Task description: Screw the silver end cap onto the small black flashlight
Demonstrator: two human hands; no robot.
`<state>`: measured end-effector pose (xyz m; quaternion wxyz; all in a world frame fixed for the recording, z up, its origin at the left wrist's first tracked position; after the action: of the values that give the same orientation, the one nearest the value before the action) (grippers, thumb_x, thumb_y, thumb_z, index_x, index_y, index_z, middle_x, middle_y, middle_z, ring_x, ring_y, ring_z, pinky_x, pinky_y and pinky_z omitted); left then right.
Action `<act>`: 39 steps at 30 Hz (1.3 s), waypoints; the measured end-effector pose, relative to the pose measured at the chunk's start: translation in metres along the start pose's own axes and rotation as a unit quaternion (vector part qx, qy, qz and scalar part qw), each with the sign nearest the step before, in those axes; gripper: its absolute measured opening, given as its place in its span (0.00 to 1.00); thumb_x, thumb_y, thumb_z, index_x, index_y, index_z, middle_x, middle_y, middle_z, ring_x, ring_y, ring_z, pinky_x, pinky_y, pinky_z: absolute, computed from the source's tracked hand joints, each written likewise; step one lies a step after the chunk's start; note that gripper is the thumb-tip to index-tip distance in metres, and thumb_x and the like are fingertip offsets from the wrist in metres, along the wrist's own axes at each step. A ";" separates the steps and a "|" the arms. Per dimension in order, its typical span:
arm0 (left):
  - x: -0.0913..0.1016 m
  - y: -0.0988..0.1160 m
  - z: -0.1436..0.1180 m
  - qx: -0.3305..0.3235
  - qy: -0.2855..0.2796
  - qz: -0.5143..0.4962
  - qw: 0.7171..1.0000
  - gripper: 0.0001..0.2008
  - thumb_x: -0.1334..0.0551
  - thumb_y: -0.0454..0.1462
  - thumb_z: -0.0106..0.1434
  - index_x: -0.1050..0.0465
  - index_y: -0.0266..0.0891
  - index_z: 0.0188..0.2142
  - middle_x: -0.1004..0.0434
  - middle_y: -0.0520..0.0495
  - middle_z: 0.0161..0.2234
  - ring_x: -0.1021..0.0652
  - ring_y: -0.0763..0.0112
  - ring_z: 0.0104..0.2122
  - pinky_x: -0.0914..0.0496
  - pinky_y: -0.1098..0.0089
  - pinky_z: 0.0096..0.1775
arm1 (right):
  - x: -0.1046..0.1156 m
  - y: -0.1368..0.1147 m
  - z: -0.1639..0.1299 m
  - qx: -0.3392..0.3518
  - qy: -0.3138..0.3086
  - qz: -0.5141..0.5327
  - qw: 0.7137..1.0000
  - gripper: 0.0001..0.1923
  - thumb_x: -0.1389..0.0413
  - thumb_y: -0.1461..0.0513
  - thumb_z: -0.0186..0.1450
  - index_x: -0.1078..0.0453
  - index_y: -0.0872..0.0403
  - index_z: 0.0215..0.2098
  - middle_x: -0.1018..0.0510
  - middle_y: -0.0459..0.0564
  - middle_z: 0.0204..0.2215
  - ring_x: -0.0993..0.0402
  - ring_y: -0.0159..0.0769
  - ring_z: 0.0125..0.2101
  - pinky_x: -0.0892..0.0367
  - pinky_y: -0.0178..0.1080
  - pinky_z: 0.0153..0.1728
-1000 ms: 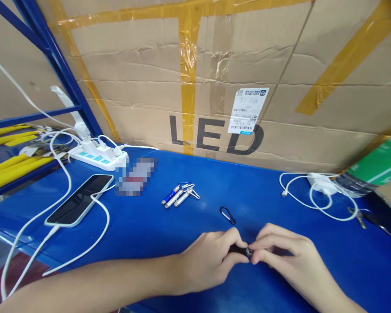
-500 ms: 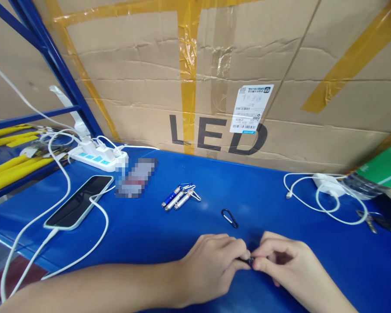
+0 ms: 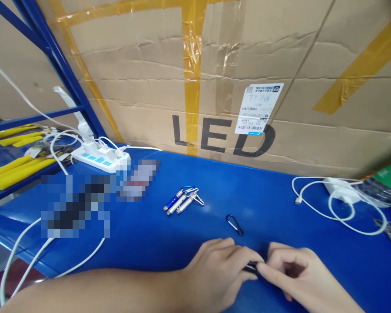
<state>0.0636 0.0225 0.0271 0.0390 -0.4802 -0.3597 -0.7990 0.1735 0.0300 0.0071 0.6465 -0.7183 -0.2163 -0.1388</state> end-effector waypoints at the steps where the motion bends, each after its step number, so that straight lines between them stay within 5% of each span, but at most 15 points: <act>1: 0.000 0.000 0.000 0.001 -0.005 -0.003 1.000 0.05 0.43 0.33 0.64 0.32 0.40 0.41 0.21 0.52 0.35 0.24 0.68 0.33 0.33 0.70 0.39 | -0.001 -0.001 0.000 0.005 -0.002 -0.002 1.000 0.21 0.42 0.54 0.54 0.39 0.54 0.10 0.37 0.42 0.13 0.37 0.27 0.14 0.42 0.30 0.16; 8: 0.005 0.003 0.002 -0.013 0.006 -0.048 0.999 0.08 0.44 0.33 0.66 0.30 0.39 0.44 0.21 0.50 0.35 0.24 0.69 0.34 0.33 0.72 0.40 | -0.001 0.001 -0.003 -0.010 0.005 0.046 0.999 0.20 0.40 0.54 0.53 0.41 0.54 0.11 0.40 0.40 0.13 0.38 0.27 0.14 0.43 0.30 0.16; 15: 0.007 -0.003 0.009 0.046 -0.002 -0.167 0.985 0.08 0.42 0.32 0.63 0.27 0.38 0.41 0.20 0.49 0.37 0.23 0.71 0.36 0.31 0.76 0.40 | 0.001 0.001 0.000 0.044 -0.027 0.011 0.999 0.16 0.39 0.56 0.54 0.33 0.54 0.14 0.35 0.42 0.15 0.36 0.27 0.14 0.39 0.30 0.17; 20: 0.006 -0.012 0.010 0.091 -0.003 -0.222 0.971 0.09 0.45 0.31 0.64 0.28 0.39 0.41 0.21 0.52 0.33 0.23 0.75 0.30 0.32 0.78 0.35 | 0.017 -0.002 -0.003 0.070 0.057 0.004 0.996 0.09 0.38 0.55 0.53 0.25 0.52 0.25 0.30 0.44 0.19 0.38 0.25 0.14 0.39 0.29 0.15; 23: 0.006 -0.014 0.010 0.100 0.005 -0.226 0.969 0.08 0.45 0.32 0.64 0.28 0.38 0.40 0.23 0.53 0.31 0.24 0.77 0.27 0.33 0.79 0.34 | 0.025 -0.004 -0.006 0.079 0.099 0.023 0.992 0.10 0.37 0.54 0.53 0.23 0.52 0.30 0.28 0.45 0.22 0.37 0.26 0.15 0.37 0.29 0.15; 27: 0.008 -0.013 0.010 0.099 0.005 -0.210 0.973 0.07 0.45 0.32 0.65 0.28 0.39 0.38 0.25 0.54 0.28 0.26 0.77 0.26 0.35 0.80 0.31 | 0.018 -0.007 -0.007 0.102 0.050 0.025 0.993 0.09 0.38 0.56 0.55 0.22 0.51 0.31 0.27 0.47 0.24 0.34 0.26 0.15 0.36 0.30 0.15; 31: 0.010 -0.010 0.011 0.086 0.003 -0.200 0.976 0.07 0.45 0.32 0.65 0.28 0.38 0.37 0.27 0.55 0.26 0.27 0.77 0.26 0.36 0.80 0.30 | 0.021 -0.008 -0.008 0.119 0.072 0.024 0.990 0.08 0.37 0.56 0.55 0.22 0.51 0.31 0.27 0.46 0.23 0.34 0.26 0.15 0.36 0.30 0.15; 39: 0.012 -0.017 0.011 0.114 0.032 -0.156 0.981 0.08 0.45 0.32 0.65 0.27 0.40 0.39 0.25 0.54 0.27 0.26 0.74 0.27 0.34 0.76 0.36 | 0.025 -0.020 -0.010 0.134 0.112 0.017 0.984 0.07 0.36 0.57 0.53 0.22 0.52 0.28 0.28 0.46 0.22 0.38 0.24 0.15 0.40 0.28 0.14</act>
<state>0.0581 0.0449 0.0309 -0.0197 -0.3848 -0.5176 -0.7640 0.1866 0.0251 0.0374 0.7594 -0.6086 -0.1468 -0.1770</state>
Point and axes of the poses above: each hand's wrist, its own z-axis towards the middle knuckle, its own x-axis out of the back of the hand, y = z × x, the point moved 9 cm from there along z, towards the middle knuckle
